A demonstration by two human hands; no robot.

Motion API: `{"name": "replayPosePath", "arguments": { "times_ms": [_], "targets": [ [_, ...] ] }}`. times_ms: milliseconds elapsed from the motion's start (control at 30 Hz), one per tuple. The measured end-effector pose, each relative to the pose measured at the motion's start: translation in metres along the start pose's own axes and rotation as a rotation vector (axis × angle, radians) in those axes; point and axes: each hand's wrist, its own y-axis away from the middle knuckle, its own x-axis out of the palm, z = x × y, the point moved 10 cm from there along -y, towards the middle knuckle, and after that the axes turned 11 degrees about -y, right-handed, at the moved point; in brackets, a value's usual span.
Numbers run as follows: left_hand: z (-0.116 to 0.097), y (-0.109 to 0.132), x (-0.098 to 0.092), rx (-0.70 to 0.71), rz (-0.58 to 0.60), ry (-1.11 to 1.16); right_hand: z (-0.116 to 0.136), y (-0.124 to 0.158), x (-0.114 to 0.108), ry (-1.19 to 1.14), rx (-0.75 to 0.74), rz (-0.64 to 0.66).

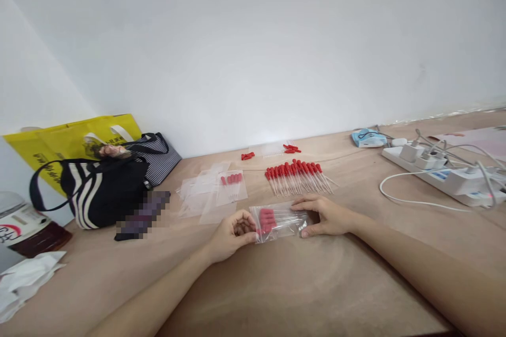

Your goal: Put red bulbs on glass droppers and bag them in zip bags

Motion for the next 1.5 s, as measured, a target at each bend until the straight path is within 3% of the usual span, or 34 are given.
{"name": "replayPosePath", "arguments": {
  "times_ms": [600, 733, 867, 967, 1100, 1233, 1333, 1433, 1500],
  "targets": [
    [0.003, -0.006, 0.006, -0.057, -0.131, -0.46, 0.007, 0.001, 0.0, -0.041, -0.038, 0.025],
    [0.007, -0.006, -0.004, -0.077, -0.135, -0.248, 0.003, 0.001, 0.0, -0.027, -0.023, 0.024],
    [0.016, -0.002, -0.009, -0.2, -0.114, 0.047, 0.004, 0.001, 0.003, -0.003, -0.033, -0.002],
    [0.016, 0.0, -0.008, -0.218, -0.167, 0.047, 0.008, -0.001, 0.005, 0.039, -0.037, -0.051],
    [0.011, 0.0, -0.01, -0.115, -0.288, -0.053, 0.017, -0.002, 0.013, 0.054, -0.069, -0.051],
    [0.007, 0.0, -0.028, -0.035, -0.377, -0.073, 0.019, -0.001, 0.015, 0.044, -0.067, -0.017],
    [-0.004, -0.01, -0.054, 0.03, -0.426, -0.196, 0.019, -0.001, 0.015, 0.044, -0.066, 0.008],
    [-0.024, -0.037, -0.075, 0.156, -0.399, -0.535, 0.02, -0.001, 0.015, 0.05, -0.073, 0.028],
    [-0.029, -0.062, -0.088, 0.186, -0.398, -0.617, 0.02, -0.002, 0.016, 0.056, -0.069, 0.038]
  ]
}}
